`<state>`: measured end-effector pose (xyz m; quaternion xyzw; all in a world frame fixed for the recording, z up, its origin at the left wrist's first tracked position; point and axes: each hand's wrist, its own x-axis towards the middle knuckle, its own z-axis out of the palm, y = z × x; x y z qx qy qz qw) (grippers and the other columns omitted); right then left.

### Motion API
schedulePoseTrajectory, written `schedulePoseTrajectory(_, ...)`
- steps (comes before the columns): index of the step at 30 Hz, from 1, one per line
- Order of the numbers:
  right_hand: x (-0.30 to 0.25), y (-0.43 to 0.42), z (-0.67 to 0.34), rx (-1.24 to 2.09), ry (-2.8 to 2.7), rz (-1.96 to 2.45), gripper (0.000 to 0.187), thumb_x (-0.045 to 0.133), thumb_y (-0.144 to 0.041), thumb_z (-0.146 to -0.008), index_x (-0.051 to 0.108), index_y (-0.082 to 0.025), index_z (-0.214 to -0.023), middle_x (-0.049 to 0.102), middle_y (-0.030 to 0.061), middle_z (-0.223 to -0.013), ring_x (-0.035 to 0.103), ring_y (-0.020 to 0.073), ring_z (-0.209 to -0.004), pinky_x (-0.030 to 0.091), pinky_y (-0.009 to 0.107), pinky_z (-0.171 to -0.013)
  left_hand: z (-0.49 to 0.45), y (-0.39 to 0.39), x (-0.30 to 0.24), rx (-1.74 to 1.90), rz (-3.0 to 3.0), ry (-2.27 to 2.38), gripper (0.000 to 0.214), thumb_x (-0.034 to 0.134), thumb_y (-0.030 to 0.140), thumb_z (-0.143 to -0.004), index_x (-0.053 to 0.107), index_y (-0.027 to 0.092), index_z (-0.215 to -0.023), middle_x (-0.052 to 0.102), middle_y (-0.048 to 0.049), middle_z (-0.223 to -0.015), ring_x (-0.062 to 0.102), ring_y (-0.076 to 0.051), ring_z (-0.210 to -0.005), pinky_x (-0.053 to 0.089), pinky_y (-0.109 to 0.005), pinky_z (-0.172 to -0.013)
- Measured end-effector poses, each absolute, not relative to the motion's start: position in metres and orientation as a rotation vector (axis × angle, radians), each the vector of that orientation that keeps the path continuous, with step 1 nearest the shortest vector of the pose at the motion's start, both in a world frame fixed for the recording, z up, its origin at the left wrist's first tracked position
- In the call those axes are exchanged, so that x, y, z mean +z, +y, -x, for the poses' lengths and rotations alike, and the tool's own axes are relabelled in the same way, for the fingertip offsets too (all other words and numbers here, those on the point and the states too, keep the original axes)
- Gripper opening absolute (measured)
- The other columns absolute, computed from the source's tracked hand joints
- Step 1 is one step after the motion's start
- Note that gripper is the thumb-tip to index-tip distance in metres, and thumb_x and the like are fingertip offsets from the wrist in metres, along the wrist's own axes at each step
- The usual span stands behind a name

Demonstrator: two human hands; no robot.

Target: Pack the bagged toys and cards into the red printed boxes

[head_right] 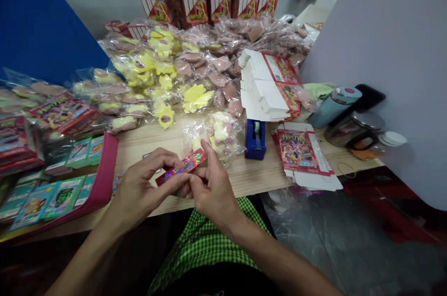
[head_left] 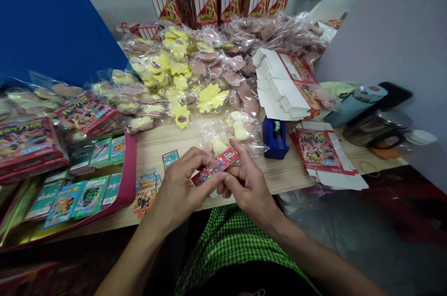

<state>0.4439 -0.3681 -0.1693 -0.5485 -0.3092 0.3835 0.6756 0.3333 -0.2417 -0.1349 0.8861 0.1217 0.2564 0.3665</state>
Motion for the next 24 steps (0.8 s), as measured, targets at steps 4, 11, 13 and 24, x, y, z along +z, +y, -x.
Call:
schedulePoseTrajectory(4, -0.170, -0.362, -0.444, 0.877, -0.663, 1.228, 0.086, 0.061, -0.028, -0.088, 0.015, -0.013, -0.159, 0.063, -0.0062, -0.062, 0.060, 0.0151, -0.055, 0.052, 0.028, -0.054, -0.347, -0.234, -0.119, 0.384, -2.322, 0.376, 0.014, 0.062, 0.028, -0.093, 0.063, 0.020, -0.082, 0.064, 0.0023, -0.075, 0.059, -0.011, -0.062, 0.045, -0.022, -0.058)
schedulePoseTrajectory(11, -0.189, -0.355, -0.444, 1.092, -0.483, 1.302, 0.086, 0.057, -0.024, -0.082, 0.016, -0.017, -0.157, 0.062, -0.0070, -0.058, 0.055, 0.0144, -0.043, 0.045, 0.023, -0.042, -0.358, -0.233, -0.115, 0.413, -2.773, 0.457, 0.011, 0.053, 0.025, -0.091, 0.057, 0.022, -0.080, 0.061, 0.0011, -0.072, 0.058, -0.016, -0.062, 0.037, -0.024, -0.053)
schedulePoseTrajectory(13, -0.197, -0.362, -0.447, 1.103, -0.478, 1.368, 0.078, 0.053, -0.021, -0.081, 0.024, -0.017, -0.153, 0.063, -0.0063, -0.059, 0.054, 0.0140, -0.043, 0.043, 0.022, -0.042, -0.350, -0.230, -0.118, 0.462, -2.693, 0.558, 0.013, 0.052, 0.032, -0.093, 0.058, 0.023, -0.085, 0.062, 0.0020, -0.072, 0.059, -0.015, -0.059, 0.038, -0.024, -0.052)
schedulePoseTrajectory(24, -0.179, -0.400, -0.540, 0.078, -1.140, 2.199, 0.035, 0.045, -0.008, -0.085, 0.068, -0.016, -0.110, 0.069, 0.0137, -0.106, 0.062, 0.0285, -0.104, 0.048, 0.041, -0.096, -0.267, -0.257, -0.229, 0.694, -2.346, 1.251, 0.022, 0.051, 0.043, -0.098, 0.054, 0.022, -0.092, 0.067, -0.0060, -0.081, 0.070, -0.025, -0.071, 0.055, -0.033, -0.058)
